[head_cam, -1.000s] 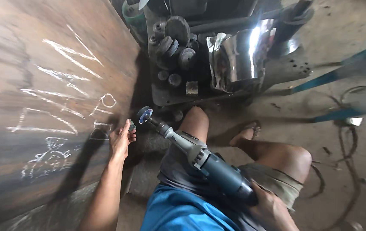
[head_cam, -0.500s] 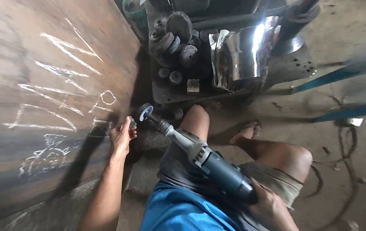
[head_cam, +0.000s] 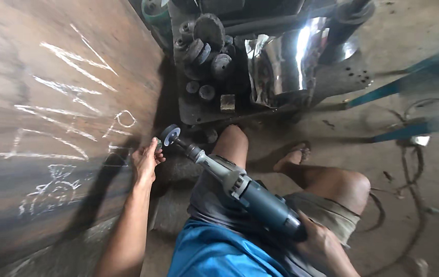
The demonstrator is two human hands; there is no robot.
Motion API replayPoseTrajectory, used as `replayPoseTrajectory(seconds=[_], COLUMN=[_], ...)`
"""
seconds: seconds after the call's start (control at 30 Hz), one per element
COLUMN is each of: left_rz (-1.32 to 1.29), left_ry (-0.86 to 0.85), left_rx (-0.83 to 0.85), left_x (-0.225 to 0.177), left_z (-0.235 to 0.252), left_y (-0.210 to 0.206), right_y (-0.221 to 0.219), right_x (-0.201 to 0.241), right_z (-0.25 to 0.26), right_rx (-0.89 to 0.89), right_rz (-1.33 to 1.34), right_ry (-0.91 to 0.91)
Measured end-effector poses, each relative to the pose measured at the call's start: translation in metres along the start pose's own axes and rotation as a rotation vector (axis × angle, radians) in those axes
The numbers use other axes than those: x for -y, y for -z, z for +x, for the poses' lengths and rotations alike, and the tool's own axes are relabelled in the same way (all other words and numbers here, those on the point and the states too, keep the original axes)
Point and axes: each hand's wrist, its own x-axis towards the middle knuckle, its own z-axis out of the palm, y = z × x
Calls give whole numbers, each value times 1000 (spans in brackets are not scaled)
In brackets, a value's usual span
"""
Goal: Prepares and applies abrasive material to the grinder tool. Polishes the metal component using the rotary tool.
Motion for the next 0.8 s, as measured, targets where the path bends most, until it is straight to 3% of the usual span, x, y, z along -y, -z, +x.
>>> replayPoseTrajectory(seconds=[0.8], left_rz=[106], left_ry=[-51], left_rx=[-45], left_x=[1], left_z=[-1], left_y=[-5], right_y=[2], right_x=[2], right_z=[3], right_rx=[25], right_rz=[5], right_ry=[-22])
